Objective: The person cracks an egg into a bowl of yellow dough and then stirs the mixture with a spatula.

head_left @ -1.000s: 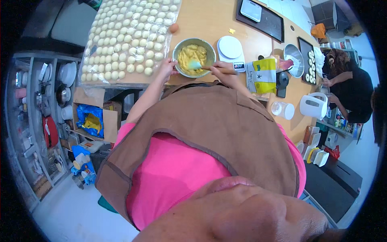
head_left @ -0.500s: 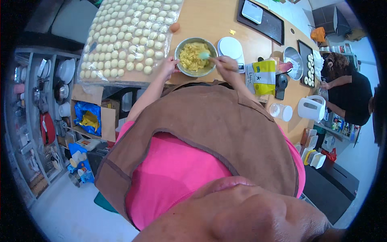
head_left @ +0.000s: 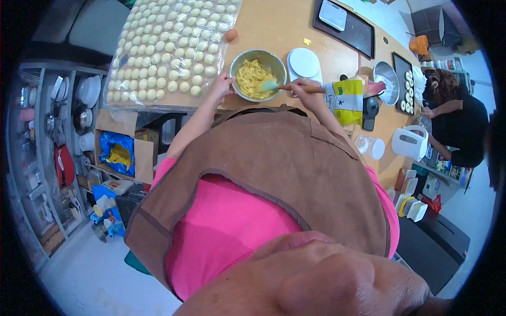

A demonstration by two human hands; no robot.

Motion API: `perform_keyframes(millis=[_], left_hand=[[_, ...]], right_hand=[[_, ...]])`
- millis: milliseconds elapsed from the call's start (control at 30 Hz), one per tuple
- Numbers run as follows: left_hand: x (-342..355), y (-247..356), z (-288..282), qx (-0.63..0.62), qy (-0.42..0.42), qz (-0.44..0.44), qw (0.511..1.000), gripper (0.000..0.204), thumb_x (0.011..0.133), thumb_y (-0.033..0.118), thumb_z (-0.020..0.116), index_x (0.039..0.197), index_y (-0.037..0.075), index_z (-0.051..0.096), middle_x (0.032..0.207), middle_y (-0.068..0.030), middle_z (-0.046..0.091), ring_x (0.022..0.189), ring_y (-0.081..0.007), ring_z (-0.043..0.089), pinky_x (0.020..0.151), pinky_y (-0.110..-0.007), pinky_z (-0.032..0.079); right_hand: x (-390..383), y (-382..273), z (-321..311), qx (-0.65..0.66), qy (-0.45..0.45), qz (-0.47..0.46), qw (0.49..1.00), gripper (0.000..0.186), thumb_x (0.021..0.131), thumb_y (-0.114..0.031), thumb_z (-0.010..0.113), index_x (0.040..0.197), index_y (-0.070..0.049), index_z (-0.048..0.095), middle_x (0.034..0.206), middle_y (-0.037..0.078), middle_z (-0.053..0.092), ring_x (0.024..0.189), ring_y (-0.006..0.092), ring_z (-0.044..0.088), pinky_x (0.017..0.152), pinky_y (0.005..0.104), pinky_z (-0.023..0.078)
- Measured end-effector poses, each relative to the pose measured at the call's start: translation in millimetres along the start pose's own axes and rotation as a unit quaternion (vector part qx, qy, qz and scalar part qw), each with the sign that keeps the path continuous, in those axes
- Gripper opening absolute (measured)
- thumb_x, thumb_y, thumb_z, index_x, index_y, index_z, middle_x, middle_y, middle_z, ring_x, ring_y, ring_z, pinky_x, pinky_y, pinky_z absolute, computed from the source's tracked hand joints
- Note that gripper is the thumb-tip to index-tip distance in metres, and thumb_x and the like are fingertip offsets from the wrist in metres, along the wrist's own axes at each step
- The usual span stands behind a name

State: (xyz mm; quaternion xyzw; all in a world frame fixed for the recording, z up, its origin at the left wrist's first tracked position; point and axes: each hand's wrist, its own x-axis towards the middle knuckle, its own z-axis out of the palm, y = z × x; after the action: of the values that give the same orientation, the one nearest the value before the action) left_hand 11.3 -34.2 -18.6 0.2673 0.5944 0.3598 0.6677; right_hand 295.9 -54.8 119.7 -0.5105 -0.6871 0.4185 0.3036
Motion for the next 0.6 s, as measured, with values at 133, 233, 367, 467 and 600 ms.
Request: perform_keyframes(millis=[133, 233, 367, 467, 600], left_hand=[[0.8, -1.9, 8.5, -0.007, -0.010, 0.003, 1.000, 0.010, 0.087, 0.016, 0.053, 0.088, 0.006, 0.051, 0.076, -0.0033, 0.054, 0.061, -0.0139, 0.055, 0.050, -0.028, 0.051], [0.9, -0.1, 4.3, -0.014, -0.014, 0.011, 1.000, 0.010, 0.087, 0.016, 0.054, 0.088, 0.006, 0.052, 0.075, -0.0034, 0.054, 0.059, -0.0138, 0.055, 0.051, -0.028, 0.051], [-5.2, -3.1, 10.7, 0.006, 0.023, 0.004, 1.000, 0.010, 0.087, 0.016, 0.053, 0.087, 0.006, 0.052, 0.074, -0.0029, 0.054, 0.060, -0.0138, 0.055, 0.051, -0.028, 0.051], [-5.5, 2.2, 15.5, 0.009, 0.007, 0.015, 1.000, 0.010, 0.086, 0.016, 0.053, 0.084, 0.006, 0.052, 0.072, -0.0030, 0.054, 0.060, -0.0139, 0.055, 0.052, -0.028, 0.051], [-5.7, -2.0, 5.3, 0.006, 0.023, 0.016, 1.000, 0.010, 0.086, 0.016, 0.054, 0.083, 0.006, 0.052, 0.072, -0.0033, 0.054, 0.060, -0.0139, 0.056, 0.051, -0.028, 0.050]], right_hand=[[6.1, 3.8, 28.7, -0.060, 0.069, -0.081, 0.993, 0.014, 0.081, -0.015, 0.059, 0.079, -0.001, 0.062, 0.065, 0.011, 0.060, 0.058, 0.0186, 0.058, 0.054, 0.0304, 0.045], [1.4, 4.7, 23.7, -0.072, 0.038, -0.104, 0.991, 0.016, 0.081, -0.015, 0.058, 0.079, 0.000, 0.062, 0.064, 0.012, 0.059, 0.057, 0.0215, 0.058, 0.053, 0.0310, 0.045], [2.2, 3.5, 1.6, -0.031, -0.005, 0.034, 0.999, 0.017, 0.082, -0.016, 0.057, 0.082, -0.001, 0.063, 0.074, 0.013, 0.061, 0.065, 0.0265, 0.060, 0.057, 0.0320, 0.046], [5.4, 10.5, 34.6, -0.122, 0.092, -0.149, 0.977, 0.017, 0.081, -0.018, 0.059, 0.081, -0.001, 0.064, 0.070, 0.008, 0.061, 0.060, 0.0154, 0.061, 0.053, 0.0302, 0.047], [-2.5, -9.3, 0.3, -0.001, -0.033, 0.037, 0.999, 0.018, 0.081, -0.018, 0.060, 0.081, -0.001, 0.064, 0.067, 0.009, 0.060, 0.056, 0.0152, 0.059, 0.051, 0.0304, 0.045]])
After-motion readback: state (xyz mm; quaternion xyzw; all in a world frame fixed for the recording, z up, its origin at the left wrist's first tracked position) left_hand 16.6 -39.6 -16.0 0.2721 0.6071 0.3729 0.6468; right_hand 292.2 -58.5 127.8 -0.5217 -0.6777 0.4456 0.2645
